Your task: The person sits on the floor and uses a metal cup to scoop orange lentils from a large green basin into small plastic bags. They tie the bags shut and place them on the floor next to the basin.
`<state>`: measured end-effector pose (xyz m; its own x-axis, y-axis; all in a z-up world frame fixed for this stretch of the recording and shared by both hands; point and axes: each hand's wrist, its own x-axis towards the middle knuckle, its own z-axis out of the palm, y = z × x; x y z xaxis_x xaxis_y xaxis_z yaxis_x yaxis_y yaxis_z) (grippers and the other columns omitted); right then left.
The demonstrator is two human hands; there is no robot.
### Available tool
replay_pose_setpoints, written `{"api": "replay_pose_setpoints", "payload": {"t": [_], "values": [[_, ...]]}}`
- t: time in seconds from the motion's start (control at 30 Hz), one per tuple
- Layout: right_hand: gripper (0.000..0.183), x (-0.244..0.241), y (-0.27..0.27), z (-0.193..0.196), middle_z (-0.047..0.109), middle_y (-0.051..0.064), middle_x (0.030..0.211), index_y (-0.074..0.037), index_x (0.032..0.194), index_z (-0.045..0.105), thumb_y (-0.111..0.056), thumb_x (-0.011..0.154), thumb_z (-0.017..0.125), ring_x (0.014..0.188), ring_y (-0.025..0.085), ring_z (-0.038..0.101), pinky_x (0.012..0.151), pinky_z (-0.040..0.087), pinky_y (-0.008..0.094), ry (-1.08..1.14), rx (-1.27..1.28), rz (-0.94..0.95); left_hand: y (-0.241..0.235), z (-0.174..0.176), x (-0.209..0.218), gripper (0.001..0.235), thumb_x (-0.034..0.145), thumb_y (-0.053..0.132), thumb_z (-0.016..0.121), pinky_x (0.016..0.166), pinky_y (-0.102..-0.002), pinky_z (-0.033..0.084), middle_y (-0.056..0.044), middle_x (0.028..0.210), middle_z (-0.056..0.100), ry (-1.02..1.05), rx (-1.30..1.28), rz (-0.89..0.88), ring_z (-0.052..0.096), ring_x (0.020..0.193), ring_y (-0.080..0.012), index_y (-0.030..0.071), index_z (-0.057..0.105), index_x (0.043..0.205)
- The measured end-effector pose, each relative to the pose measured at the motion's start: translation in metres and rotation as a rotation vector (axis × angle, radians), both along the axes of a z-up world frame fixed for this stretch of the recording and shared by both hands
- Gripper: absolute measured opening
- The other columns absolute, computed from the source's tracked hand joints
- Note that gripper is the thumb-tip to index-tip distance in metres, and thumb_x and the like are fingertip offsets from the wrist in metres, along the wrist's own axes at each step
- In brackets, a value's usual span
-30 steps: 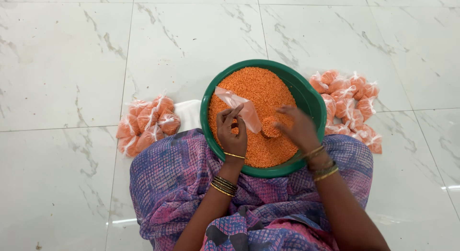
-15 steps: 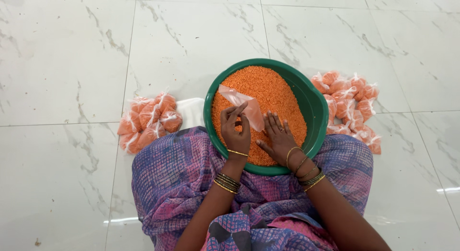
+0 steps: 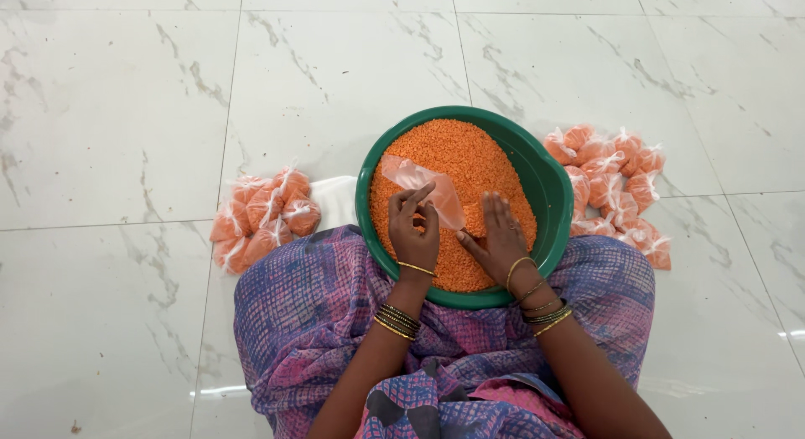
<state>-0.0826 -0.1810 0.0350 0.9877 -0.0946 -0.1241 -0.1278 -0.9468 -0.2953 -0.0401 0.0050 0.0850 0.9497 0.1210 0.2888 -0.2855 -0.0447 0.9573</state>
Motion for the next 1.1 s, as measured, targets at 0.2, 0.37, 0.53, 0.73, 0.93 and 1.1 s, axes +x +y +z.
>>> {"api": "replay_pose_setpoints", "payload": {"t": [0.2, 0.37, 0.53, 0.73, 0.93, 1.1], "values": [[0.095, 0.0, -0.011, 0.008, 0.05, 0.015, 0.147, -0.013, 0.148, 0.047, -0.045, 0.07, 0.091, 0.141, 0.033, 0.046, 0.119, 0.039, 0.045, -0.081, 0.107, -0.111, -0.008, -0.016, 0.005, 0.036, 0.093, 0.002, 0.067, 0.076, -0.024, 0.065, -0.006, 0.11, 0.057, -0.017, 0.027, -0.093, 0.065, 0.088, -0.0112, 0.012, 0.072, 0.127], [0.079, 0.009, -0.009, 0.011, 0.063, 0.012, 0.131, -0.01, 0.129, 0.054, -0.029, 0.064, 0.095, 0.125, 0.031, 0.061, 0.106, 0.049, 0.043, -0.084, 0.3, -0.18, -0.014, -0.033, 0.009, 0.036, 0.088, 0.003, 0.07, 0.07, -0.025, 0.064, -0.006, 0.105, 0.058, 0.102, 0.126, -0.228, 0.066, 0.079, -0.0122, 0.01, 0.074, 0.122], [0.073, 0.0, -0.014, 0.015, 0.065, 0.011, 0.12, -0.007, 0.123, 0.053, -0.02, 0.063, 0.094, 0.114, 0.025, 0.068, 0.099, 0.056, 0.037, -0.215, 0.532, -0.217, -0.017, -0.044, 0.012, 0.032, 0.088, 0.005, 0.069, 0.066, -0.029, 0.061, -0.008, 0.102, 0.06, 0.135, 0.228, -0.219, 0.066, 0.071, -0.0148, 0.008, 0.075, 0.119], [0.071, -0.015, -0.03, 0.028, 0.062, 0.008, 0.122, -0.007, 0.13, 0.047, -0.018, 0.072, 0.085, 0.114, 0.019, 0.067, 0.097, 0.058, 0.034, -0.363, 0.914, -0.133, -0.02, -0.055, 0.014, 0.032, 0.089, 0.006, 0.067, 0.068, -0.03, 0.061, -0.009, 0.105, 0.062, 0.162, 0.192, -0.279, 0.068, 0.071, -0.0158, 0.008, 0.075, 0.119], [0.068, -0.017, -0.027, 0.054, 0.063, 0.007, 0.126, -0.008, 0.133, 0.05, -0.016, 0.073, 0.083, 0.117, 0.017, 0.066, 0.1, 0.056, 0.035, -0.268, 0.816, 0.006, -0.017, -0.053, 0.016, 0.038, 0.087, 0.007, 0.065, 0.072, -0.03, 0.063, -0.007, 0.114, 0.064, 0.225, 0.071, -0.445, 0.073, 0.079, -0.0147, 0.01, 0.075, 0.123], [0.07, -0.013, -0.021, 0.05, 0.067, 0.006, 0.124, -0.011, 0.132, 0.049, -0.018, 0.071, 0.083, 0.116, 0.017, 0.067, 0.097, 0.055, 0.035, -0.181, 0.782, -0.016, -0.018, -0.057, 0.017, 0.04, 0.087, 0.008, 0.067, 0.074, -0.028, 0.063, -0.008, 0.118, 0.064, 0.233, 0.09, -0.457, 0.073, 0.081, -0.0147, 0.012, 0.076, 0.126]]}}
